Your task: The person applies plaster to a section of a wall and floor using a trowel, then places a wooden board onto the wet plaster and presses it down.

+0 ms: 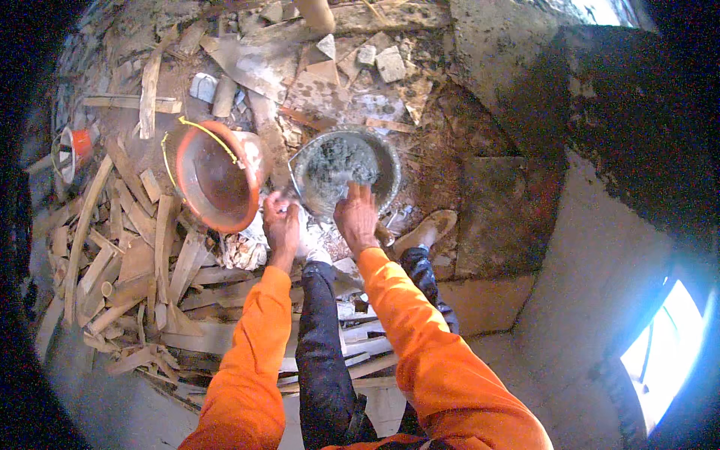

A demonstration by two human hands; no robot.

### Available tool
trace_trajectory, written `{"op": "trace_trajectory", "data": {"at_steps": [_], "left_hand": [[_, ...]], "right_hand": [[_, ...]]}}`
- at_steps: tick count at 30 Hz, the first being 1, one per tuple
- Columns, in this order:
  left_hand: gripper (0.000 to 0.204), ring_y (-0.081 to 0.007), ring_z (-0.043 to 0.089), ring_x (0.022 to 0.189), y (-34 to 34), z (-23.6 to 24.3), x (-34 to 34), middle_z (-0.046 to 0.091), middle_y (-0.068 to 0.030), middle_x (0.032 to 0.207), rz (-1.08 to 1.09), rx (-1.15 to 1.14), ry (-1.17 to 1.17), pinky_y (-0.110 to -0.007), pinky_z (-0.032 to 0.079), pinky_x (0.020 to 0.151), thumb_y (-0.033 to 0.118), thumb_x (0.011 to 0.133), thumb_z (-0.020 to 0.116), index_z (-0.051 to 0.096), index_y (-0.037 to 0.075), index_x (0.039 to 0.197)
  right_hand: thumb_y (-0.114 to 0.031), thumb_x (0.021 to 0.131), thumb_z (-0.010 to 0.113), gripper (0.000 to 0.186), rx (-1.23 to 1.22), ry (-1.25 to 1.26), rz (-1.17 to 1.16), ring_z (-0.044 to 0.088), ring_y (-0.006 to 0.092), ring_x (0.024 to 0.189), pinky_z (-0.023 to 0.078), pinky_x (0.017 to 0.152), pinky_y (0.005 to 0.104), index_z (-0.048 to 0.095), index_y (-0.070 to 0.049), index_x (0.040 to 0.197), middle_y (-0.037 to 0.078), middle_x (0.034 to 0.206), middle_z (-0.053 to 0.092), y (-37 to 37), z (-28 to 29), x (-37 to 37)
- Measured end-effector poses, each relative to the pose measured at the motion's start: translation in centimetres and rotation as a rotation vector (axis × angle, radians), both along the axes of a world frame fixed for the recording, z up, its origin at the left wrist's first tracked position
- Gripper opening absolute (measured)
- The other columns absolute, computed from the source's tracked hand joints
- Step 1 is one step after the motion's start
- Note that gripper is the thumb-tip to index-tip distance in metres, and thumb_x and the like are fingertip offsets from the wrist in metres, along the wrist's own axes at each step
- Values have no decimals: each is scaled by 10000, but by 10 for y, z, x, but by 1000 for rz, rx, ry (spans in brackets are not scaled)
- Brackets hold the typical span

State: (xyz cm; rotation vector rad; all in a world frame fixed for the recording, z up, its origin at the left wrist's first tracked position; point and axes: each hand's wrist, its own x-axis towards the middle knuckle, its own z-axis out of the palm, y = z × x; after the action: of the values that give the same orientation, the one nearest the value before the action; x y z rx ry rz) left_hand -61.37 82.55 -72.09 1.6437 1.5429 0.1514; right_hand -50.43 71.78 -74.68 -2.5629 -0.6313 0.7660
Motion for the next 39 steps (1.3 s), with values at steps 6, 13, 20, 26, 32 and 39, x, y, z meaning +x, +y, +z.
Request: {"op": "trace_trajectory", "data": {"at_steps": [6, 13, 20, 26, 32, 39], "left_hand": [[177, -131, 535, 645, 6, -52, 19, 601, -58, 691, -174, -238, -20, -299, 438, 649, 189, 853, 585, 605, 34, 937], [223, -74, 427, 522, 15, -54, 8, 489, 9, 582, -79, -495, -157, -265, 383, 495, 159, 866, 555, 562, -12, 723], [214, -38, 464, 557, 2, -48, 12, 517, 48, 694, 93, -678, -284, -209, 459, 496, 204, 893, 557, 634, 47, 1016], [283, -35, 475, 596, 3, -50, -4, 518, 48, 721, 135, -651, -217, -204, 458, 493, 188, 885, 585, 601, 51, 1133], [271, -27, 433, 570, 3, -50, 6, 520, 52, 719, 160, -679, -301, -194, 414, 480, 200, 887, 584, 604, 24, 1092], [245, -36, 442, 543, 1, -57, 13, 514, 66, 668, 115, -662, -254, -207, 386, 460, 214, 889, 574, 628, 41, 1053]], "right_hand": [[-160, 776, 513, 379, -492, 459, 612, 631, 388, 878, 520, 717, 461, 471, 55, 1085, 225, 1021, 603, -38, 28, 44], [-121, 799, 507, 166, -223, -270, 786, 618, 311, 596, 510, 495, 406, 450, -5, 903, 144, 716, 561, -15, 61, 119], [-231, 781, 583, 223, -140, 475, 592, 616, 288, 728, 492, 614, 422, 609, -37, 889, 147, 727, 598, -100, -74, 52], [-126, 804, 550, 124, 242, 1689, -480, 442, 89, 442, 389, 381, 245, 498, -92, 912, -3, 678, 466, -35, -10, 30], [-139, 786, 548, 222, -338, 547, 301, 616, 270, 592, 513, 543, 383, 496, 16, 936, 148, 707, 605, -40, 7, 69], [-138, 821, 475, 175, -472, 158, 553, 646, 384, 768, 529, 670, 464, 523, -9, 930, 193, 819, 649, -74, -33, 55]]}}
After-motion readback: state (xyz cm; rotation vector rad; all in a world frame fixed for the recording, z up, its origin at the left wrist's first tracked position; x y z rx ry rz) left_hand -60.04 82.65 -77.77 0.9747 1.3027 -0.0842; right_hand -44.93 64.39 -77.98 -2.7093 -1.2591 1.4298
